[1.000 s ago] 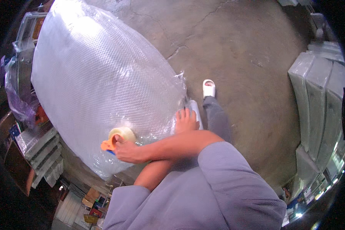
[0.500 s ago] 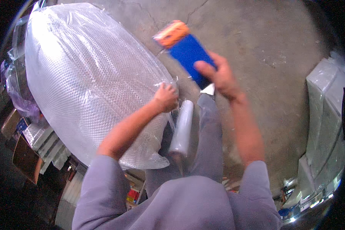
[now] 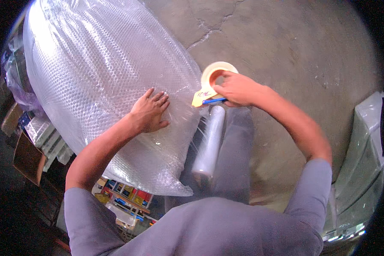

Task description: The person wraps a large rectangular object with bubble wrap, folds the edges, and secures them with a tape dispenser. They then apply a layer of clear stretch wrap over the bubble-wrapped package, smoothing and taping it in place.

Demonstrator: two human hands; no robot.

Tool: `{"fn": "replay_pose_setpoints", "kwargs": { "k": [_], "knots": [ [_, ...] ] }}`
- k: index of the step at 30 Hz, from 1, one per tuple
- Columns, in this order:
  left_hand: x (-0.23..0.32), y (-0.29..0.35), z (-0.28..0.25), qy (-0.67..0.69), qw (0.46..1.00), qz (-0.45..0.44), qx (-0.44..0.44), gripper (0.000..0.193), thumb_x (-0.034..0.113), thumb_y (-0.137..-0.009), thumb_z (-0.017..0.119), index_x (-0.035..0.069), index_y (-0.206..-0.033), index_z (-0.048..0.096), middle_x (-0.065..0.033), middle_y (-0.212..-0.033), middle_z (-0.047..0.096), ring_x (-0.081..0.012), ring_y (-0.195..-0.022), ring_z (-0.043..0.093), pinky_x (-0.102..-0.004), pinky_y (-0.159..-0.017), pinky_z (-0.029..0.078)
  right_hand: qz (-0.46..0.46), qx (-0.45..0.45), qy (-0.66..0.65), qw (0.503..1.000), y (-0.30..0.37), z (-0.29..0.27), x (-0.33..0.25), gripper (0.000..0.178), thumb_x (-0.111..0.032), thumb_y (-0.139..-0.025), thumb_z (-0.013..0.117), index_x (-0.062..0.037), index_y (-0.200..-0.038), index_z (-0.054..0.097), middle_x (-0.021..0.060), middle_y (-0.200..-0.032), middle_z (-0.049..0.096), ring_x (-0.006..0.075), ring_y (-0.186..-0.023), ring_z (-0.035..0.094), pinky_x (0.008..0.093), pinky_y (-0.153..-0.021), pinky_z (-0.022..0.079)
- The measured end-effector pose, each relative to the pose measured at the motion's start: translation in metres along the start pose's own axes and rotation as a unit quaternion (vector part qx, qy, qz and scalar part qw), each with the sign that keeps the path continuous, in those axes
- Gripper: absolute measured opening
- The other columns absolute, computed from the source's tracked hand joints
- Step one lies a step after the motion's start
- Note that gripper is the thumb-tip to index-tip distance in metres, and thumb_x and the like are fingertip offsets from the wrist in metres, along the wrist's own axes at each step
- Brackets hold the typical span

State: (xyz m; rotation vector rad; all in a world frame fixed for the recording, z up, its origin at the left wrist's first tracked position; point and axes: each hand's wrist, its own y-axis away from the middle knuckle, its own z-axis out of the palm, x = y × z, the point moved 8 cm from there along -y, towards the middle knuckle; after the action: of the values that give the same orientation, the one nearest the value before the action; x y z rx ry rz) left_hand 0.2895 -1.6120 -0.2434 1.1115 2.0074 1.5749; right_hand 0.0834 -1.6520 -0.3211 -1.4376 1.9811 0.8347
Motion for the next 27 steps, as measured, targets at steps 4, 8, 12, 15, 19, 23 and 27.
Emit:
{"fn": "replay_pose_setpoints", "kwargs": {
  "k": [4,8,12,15,19,23,27],
  "knots": [
    [-0.006,0.001,-0.004,0.005,1.000,-0.005,0.012,0.072,0.058,-0.094,0.043,0.006,-0.144,0.045,-0.0095,-0.154,0.037,-0.0242,-0.146,0.027,-0.0479,-0.122,0.012,-0.162,-0.012,0.118,0.980,-0.070,-0.002,-0.023,0.025,-0.023,-0.073,0.068,-0.0050,-0.085,0.056,0.0098,-0.063,0.064,0.0258,-0.068,0.067,0.0366,-0.088,0.041],
    [-0.010,0.006,-0.009,0.035,0.999,-0.034,0.017,0.065,0.049,-0.093,0.047,0.003,-0.140,0.048,-0.0120,-0.150,0.043,-0.0258,-0.144,0.031,-0.0485,-0.121,0.014,-0.225,-0.011,0.154,0.962,-0.122,0.012,-0.039,0.020,-0.025,-0.074,0.064,-0.0076,-0.079,0.056,0.0069,-0.058,0.063,0.0243,-0.062,0.066,0.0358,-0.086,0.040],
    [0.013,0.005,-0.025,-0.019,0.993,-0.116,0.029,0.051,0.032,-0.090,0.052,0.000,-0.130,0.057,-0.0195,-0.139,0.052,-0.0337,-0.135,0.042,-0.0486,-0.117,0.023,-0.230,-0.006,0.167,0.959,-0.150,0.019,-0.038,0.019,-0.027,-0.073,0.064,-0.0100,-0.076,0.055,0.0065,-0.057,0.062,0.0231,-0.061,0.066,0.0349,-0.085,0.038],
    [0.083,-0.016,-0.046,0.135,0.985,-0.031,0.105,0.025,0.020,-0.083,0.056,0.005,-0.093,0.073,-0.0145,-0.102,0.064,-0.0308,-0.104,0.059,-0.0427,-0.092,0.046,-0.226,0.001,0.135,0.965,-0.158,0.013,-0.038,0.020,-0.028,-0.074,0.064,-0.0097,-0.077,0.055,0.0062,-0.057,0.062,0.0224,-0.060,0.066,0.0352,-0.087,0.037],
    [0.126,-0.077,-0.025,0.176,0.977,0.009,0.116,0.022,0.020,-0.086,0.056,0.006,-0.091,0.072,-0.0127,-0.095,0.065,-0.0270,-0.096,0.061,-0.0388,-0.084,0.049,-0.239,0.060,0.172,0.954,-0.159,-0.002,-0.046,0.022,-0.029,-0.075,0.064,-0.0091,-0.079,0.056,0.0059,-0.057,0.062,0.0216,-0.060,0.066,0.0356,-0.088,0.035],
    [0.091,-0.116,0.017,0.220,0.967,-0.079,0.104,0.027,0.021,-0.090,0.053,0.006,-0.104,0.070,-0.0114,-0.108,0.065,-0.0256,-0.107,0.059,-0.0385,-0.091,0.046,-0.252,0.032,0.209,0.944,-0.160,0.005,-0.046,0.025,-0.031,-0.075,0.065,-0.0082,-0.080,0.055,0.0063,-0.057,0.063,0.0216,-0.059,0.065,0.0357,-0.088,0.035],
    [0.088,-0.118,0.059,0.056,0.995,-0.023,-0.078,0.052,0.031,-0.097,0.042,0.005,-0.142,0.046,-0.0131,-0.151,0.039,-0.0279,-0.143,0.030,-0.0420,-0.117,0.020,-0.253,0.055,0.231,0.938,-0.161,0.004,-0.045,0.028,-0.032,-0.073,0.066,-0.0073,-0.081,0.055,0.0066,-0.057,0.063,0.0219,-0.059,0.065,0.0354,-0.088,0.035]
  ]
}}
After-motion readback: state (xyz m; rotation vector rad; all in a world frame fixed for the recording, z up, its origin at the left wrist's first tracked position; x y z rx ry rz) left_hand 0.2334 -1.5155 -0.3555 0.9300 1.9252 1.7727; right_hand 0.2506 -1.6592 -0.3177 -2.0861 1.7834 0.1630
